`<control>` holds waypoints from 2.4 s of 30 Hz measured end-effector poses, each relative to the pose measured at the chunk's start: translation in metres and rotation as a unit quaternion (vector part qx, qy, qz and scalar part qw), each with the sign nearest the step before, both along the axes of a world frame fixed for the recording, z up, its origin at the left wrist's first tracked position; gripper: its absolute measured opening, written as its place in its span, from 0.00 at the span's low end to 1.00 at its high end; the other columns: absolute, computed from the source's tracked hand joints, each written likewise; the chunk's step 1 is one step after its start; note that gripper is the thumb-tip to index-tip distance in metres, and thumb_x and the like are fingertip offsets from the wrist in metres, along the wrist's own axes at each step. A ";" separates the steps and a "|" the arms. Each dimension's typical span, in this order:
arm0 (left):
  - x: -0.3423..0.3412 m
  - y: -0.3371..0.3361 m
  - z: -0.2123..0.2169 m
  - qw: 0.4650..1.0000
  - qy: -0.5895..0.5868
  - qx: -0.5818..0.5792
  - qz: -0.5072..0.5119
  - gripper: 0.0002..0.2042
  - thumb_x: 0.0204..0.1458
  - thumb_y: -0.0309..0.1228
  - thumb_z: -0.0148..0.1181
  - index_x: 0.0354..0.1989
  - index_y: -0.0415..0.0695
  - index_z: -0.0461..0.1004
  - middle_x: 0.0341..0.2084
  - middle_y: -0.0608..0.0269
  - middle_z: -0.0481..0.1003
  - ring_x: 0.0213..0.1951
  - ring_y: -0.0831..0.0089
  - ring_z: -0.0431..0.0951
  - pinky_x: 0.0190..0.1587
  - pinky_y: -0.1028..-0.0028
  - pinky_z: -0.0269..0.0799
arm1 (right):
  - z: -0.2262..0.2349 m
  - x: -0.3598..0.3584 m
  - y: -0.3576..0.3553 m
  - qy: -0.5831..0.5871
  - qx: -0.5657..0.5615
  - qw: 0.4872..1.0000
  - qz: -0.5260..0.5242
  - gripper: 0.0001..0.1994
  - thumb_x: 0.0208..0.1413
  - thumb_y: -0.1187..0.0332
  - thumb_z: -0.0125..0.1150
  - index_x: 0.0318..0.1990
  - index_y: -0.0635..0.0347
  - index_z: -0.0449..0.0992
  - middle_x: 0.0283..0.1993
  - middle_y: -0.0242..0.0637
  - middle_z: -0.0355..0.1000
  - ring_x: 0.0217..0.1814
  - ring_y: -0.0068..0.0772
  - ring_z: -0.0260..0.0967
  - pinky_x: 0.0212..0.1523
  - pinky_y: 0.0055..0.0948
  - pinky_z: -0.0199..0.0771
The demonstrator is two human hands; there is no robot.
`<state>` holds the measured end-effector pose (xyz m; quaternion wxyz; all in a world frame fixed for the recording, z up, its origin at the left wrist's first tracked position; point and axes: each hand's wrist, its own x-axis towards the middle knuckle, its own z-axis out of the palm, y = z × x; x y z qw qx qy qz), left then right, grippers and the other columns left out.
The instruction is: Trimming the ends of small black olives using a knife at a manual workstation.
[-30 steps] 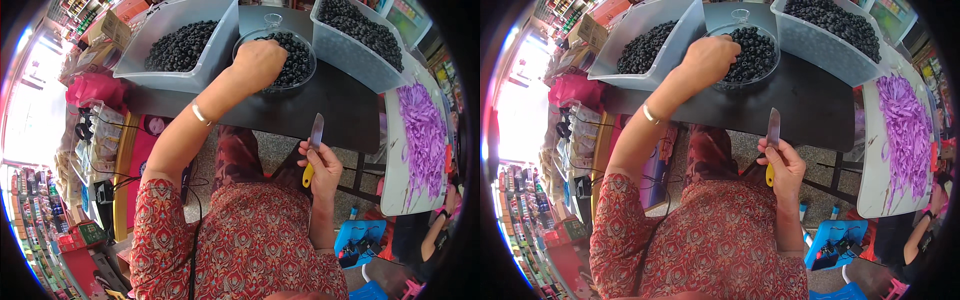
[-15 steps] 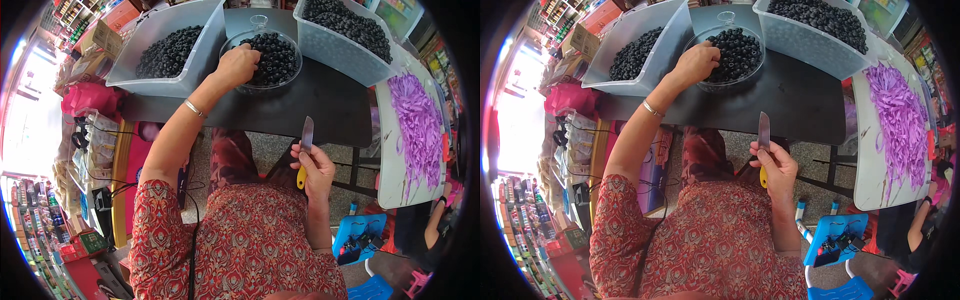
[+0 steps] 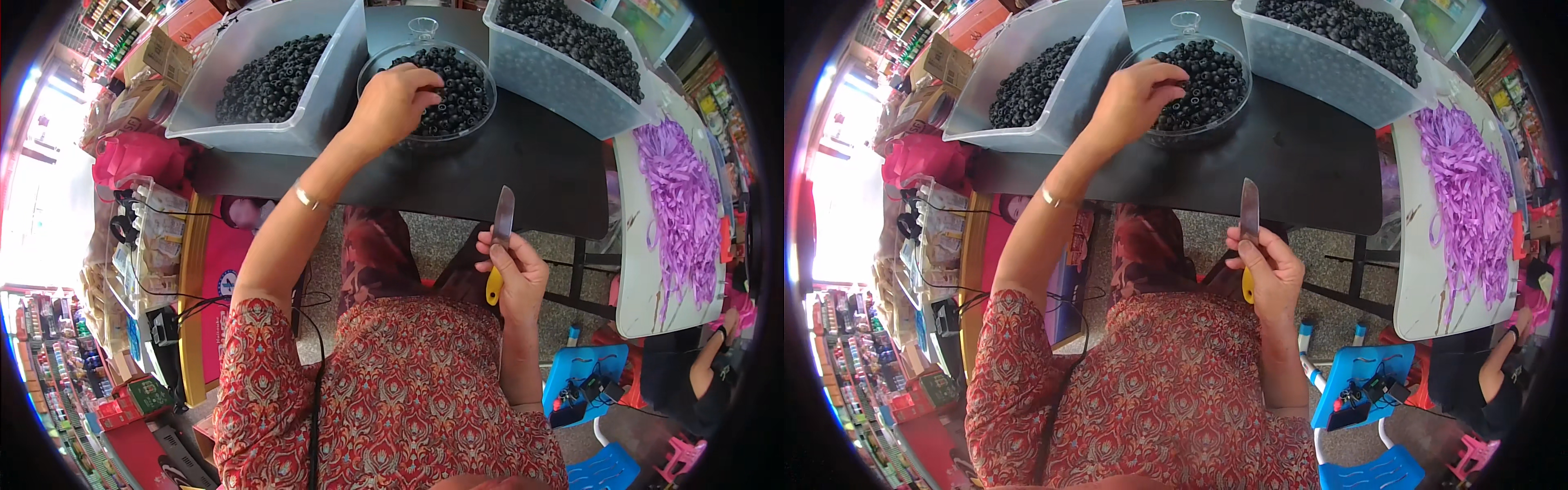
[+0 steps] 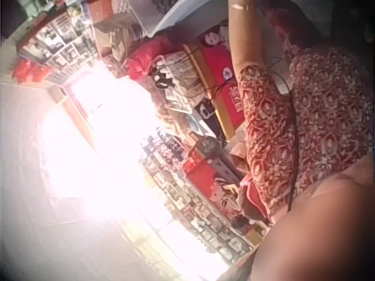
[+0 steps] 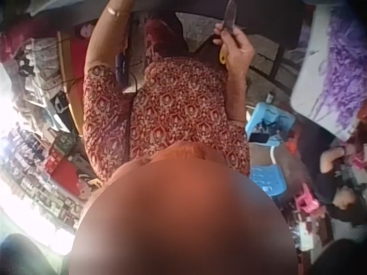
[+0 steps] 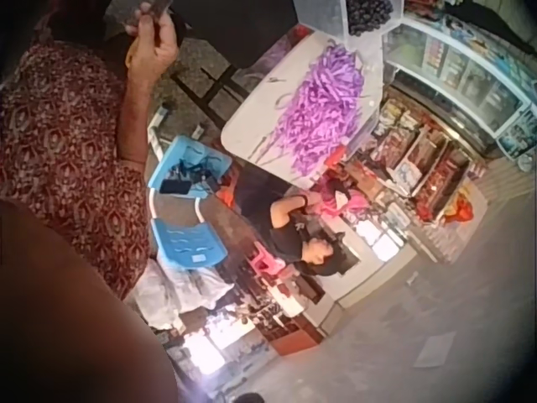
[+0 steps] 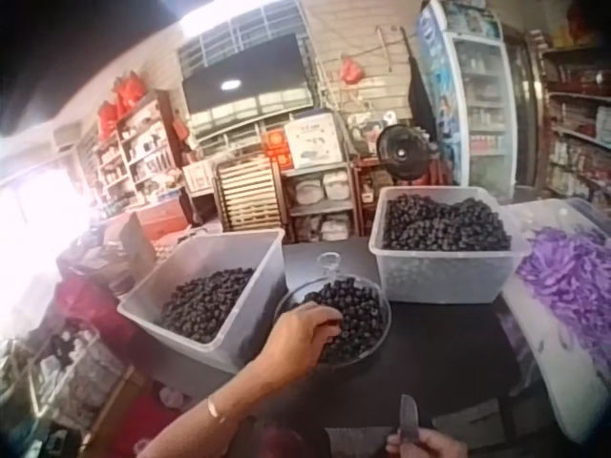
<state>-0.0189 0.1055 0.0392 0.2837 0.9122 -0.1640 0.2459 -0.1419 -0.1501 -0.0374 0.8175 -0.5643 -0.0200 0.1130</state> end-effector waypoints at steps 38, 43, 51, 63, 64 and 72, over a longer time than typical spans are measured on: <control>-0.132 -0.094 -0.051 0.673 0.236 -0.688 -0.137 0.10 0.53 0.19 0.55 0.44 0.37 0.73 0.38 0.61 0.75 0.37 0.79 0.74 0.44 0.79 0.72 | 0.025 -0.003 0.020 -0.238 -0.044 0.970 -0.028 0.12 0.55 0.84 0.53 0.46 0.70 0.74 0.52 0.42 0.67 0.45 0.25 0.71 0.39 0.19 0.79; -0.133 -0.091 -0.049 0.668 0.239 -0.675 -0.202 0.09 0.55 0.22 0.54 0.43 0.35 0.72 0.39 0.58 0.75 0.39 0.72 0.75 0.46 0.73 0.71 | 0.024 -0.001 0.009 -0.203 -0.030 0.977 -0.051 0.11 0.55 0.83 0.53 0.45 0.72 0.73 0.53 0.44 0.65 0.45 0.28 0.71 0.39 0.21 0.80; -0.140 -0.100 -0.055 0.634 0.261 -0.694 -0.218 0.10 0.55 0.19 0.52 0.45 0.35 0.73 0.38 0.59 0.75 0.37 0.76 0.76 0.44 0.76 0.73 | 0.030 -0.002 0.009 -0.272 -0.066 0.960 -0.026 0.11 0.55 0.83 0.53 0.46 0.74 0.72 0.52 0.45 0.66 0.42 0.28 0.73 0.42 0.22 0.79; -0.148 -0.102 -0.066 0.715 0.217 -0.645 -0.159 0.12 0.55 0.19 0.54 0.47 0.35 0.73 0.37 0.59 0.76 0.38 0.74 0.77 0.42 0.78 0.75 | 0.023 0.000 0.010 -0.285 -0.139 0.948 -0.019 0.12 0.54 0.83 0.54 0.46 0.71 0.74 0.50 0.45 0.70 0.45 0.26 0.71 0.40 0.19 0.74; -0.149 -0.100 -0.066 0.714 0.218 -0.646 -0.158 0.12 0.55 0.19 0.54 0.47 0.35 0.73 0.37 0.59 0.76 0.38 0.74 0.77 0.42 0.78 0.75 | 0.024 0.000 0.011 -0.284 -0.139 0.948 -0.019 0.12 0.54 0.83 0.54 0.46 0.71 0.74 0.50 0.45 0.70 0.45 0.26 0.71 0.40 0.19 0.74; -0.148 -0.093 -0.068 0.631 0.282 -0.700 -0.179 0.12 0.51 0.19 0.57 0.45 0.36 0.75 0.38 0.60 0.76 0.37 0.75 0.76 0.44 0.76 0.74 | 0.029 -0.002 0.012 -0.182 -0.025 0.982 0.034 0.11 0.54 0.83 0.53 0.45 0.72 0.74 0.51 0.47 0.68 0.45 0.29 0.72 0.39 0.22 0.79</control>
